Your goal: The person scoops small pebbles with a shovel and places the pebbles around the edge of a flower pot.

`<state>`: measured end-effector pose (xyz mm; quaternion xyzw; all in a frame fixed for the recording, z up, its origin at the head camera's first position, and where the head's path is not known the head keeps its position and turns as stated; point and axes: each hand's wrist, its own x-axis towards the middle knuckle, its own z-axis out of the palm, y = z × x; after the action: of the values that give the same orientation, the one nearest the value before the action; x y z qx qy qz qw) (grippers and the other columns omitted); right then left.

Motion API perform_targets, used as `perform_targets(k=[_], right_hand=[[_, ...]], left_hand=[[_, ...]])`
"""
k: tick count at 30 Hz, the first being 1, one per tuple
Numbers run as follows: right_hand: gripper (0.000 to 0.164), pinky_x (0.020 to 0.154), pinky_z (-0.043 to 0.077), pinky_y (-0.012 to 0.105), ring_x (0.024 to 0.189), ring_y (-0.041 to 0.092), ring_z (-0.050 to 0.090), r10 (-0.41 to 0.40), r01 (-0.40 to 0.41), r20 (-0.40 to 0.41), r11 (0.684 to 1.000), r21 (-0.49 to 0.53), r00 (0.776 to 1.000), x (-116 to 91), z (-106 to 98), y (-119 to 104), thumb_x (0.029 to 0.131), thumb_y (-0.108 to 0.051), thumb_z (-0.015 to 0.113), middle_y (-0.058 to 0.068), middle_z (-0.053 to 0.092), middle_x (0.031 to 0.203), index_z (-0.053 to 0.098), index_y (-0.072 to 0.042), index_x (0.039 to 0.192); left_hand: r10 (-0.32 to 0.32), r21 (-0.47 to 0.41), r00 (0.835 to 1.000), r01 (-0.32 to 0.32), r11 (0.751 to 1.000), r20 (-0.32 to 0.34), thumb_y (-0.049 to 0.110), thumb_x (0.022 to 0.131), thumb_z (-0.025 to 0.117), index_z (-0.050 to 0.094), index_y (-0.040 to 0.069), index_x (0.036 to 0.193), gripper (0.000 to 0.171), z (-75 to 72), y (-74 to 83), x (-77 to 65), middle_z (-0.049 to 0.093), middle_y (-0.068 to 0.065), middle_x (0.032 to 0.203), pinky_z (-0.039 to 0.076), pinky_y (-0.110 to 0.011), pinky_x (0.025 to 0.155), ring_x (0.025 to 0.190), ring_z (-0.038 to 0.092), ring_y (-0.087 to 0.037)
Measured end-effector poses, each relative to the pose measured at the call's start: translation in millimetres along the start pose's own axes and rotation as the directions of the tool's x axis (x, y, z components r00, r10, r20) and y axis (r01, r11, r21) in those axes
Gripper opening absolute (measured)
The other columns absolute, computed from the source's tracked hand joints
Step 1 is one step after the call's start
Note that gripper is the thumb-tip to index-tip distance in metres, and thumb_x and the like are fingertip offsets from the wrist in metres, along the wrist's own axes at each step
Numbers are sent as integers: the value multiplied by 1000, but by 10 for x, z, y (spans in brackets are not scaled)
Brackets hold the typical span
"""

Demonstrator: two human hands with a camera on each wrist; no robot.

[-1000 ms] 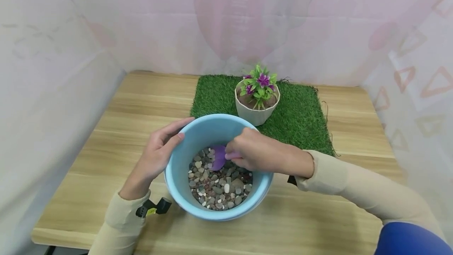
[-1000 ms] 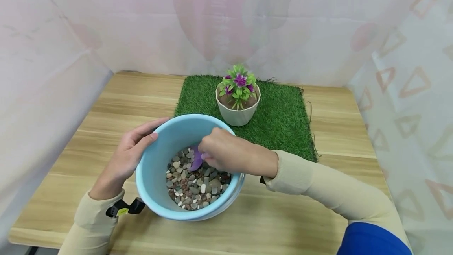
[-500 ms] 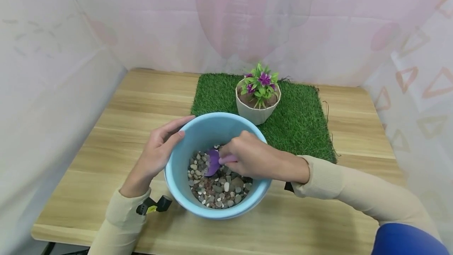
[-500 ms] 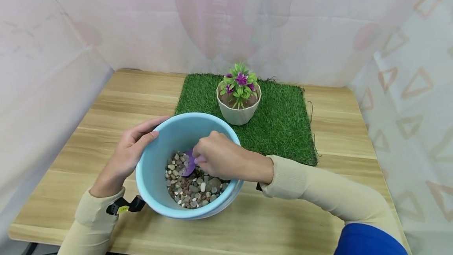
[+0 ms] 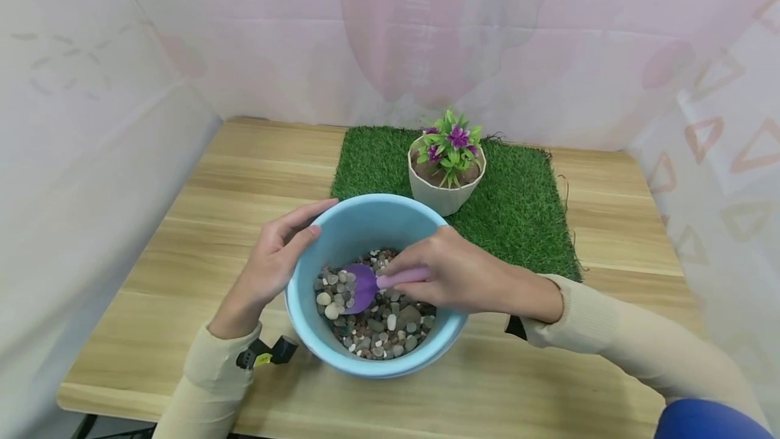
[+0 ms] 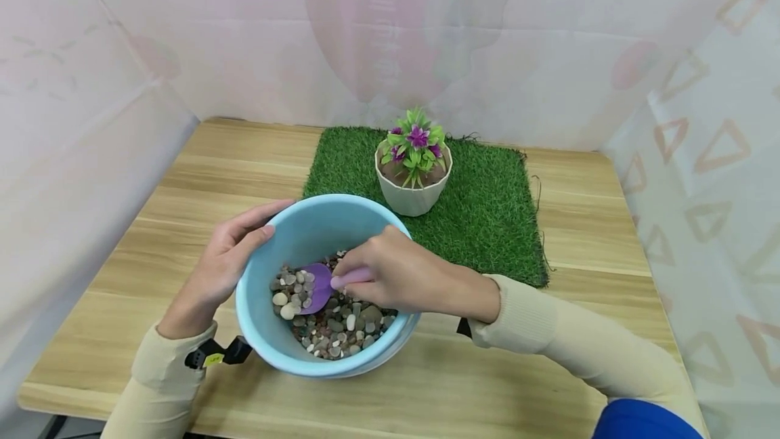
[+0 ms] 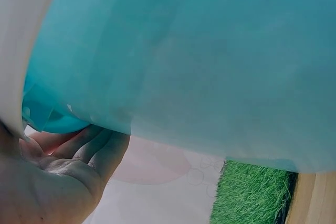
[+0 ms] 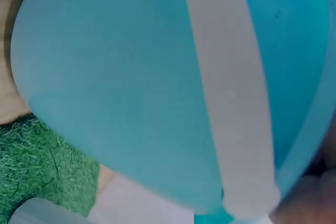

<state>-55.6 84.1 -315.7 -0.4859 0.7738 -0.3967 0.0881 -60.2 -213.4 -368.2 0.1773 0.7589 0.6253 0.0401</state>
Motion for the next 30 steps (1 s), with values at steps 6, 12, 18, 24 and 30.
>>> perform_targets(k=[6, 12, 18, 24, 30], right_hand=[[21, 81, 66, 15, 92, 11, 81, -8, 15, -80, 997, 82, 997, -113, -55, 27, 90, 0, 80, 9, 82, 105, 81, -2, 111], [22, 75, 67, 18, 91, 13, 81, 32, -18, -125, 994, 109, 992, -191, -46, 59, 89, -1, 81, 7, 82, 106, 81, -3, 112], [24, 69, 67, 17, 87, 11, 81, 24, -8, -192, 996, 84, 981, -286, -45, 80, 88, 1, 82, 9, 83, 103, 82, -5, 111], [25, 75, 68, 19, 89, 11, 81, -1, 21, -248, 997, 78, 969, -343, -41, 89, 86, 1, 84, 9, 83, 105, 82, -5, 111], [28, 75, 68, 20, 88, 14, 82, -55, 78, -311, 995, 62, 949, -385, -16, 122, 83, 4, 85, 12, 82, 104, 81, -1, 110]], left_hand=[[-1, 9, 1000, 1, 1000, 0, 7, 111, 46, 52, 1, 153, 43, 7, 11, 5, 64, -25, 142, 70, -50, 79, 107, 77, -35], [1, 8, 1000, -1, 1000, 0, 8, 111, 46, 52, 2, 153, 43, 10, 10, 8, 65, -25, 142, 70, -49, 83, 108, 77, -36], [-10, 23, 1000, 10, 1000, -4, 10, 112, 46, 52, 1, 153, 43, 11, 16, 7, 65, -23, 143, 70, -45, 86, 111, 76, -33], [-9, 24, 1000, 9, 1000, -9, 9, 112, 46, 52, 1, 153, 43, 10, 20, 2, 64, -22, 145, 69, -43, 91, 114, 75, -31], [-4, 33, 1000, 4, 999, -14, 9, 111, 46, 53, 0, 152, 42, 12, 6, -8, 64, -23, 144, 69, -37, 89, 111, 77, -22]])
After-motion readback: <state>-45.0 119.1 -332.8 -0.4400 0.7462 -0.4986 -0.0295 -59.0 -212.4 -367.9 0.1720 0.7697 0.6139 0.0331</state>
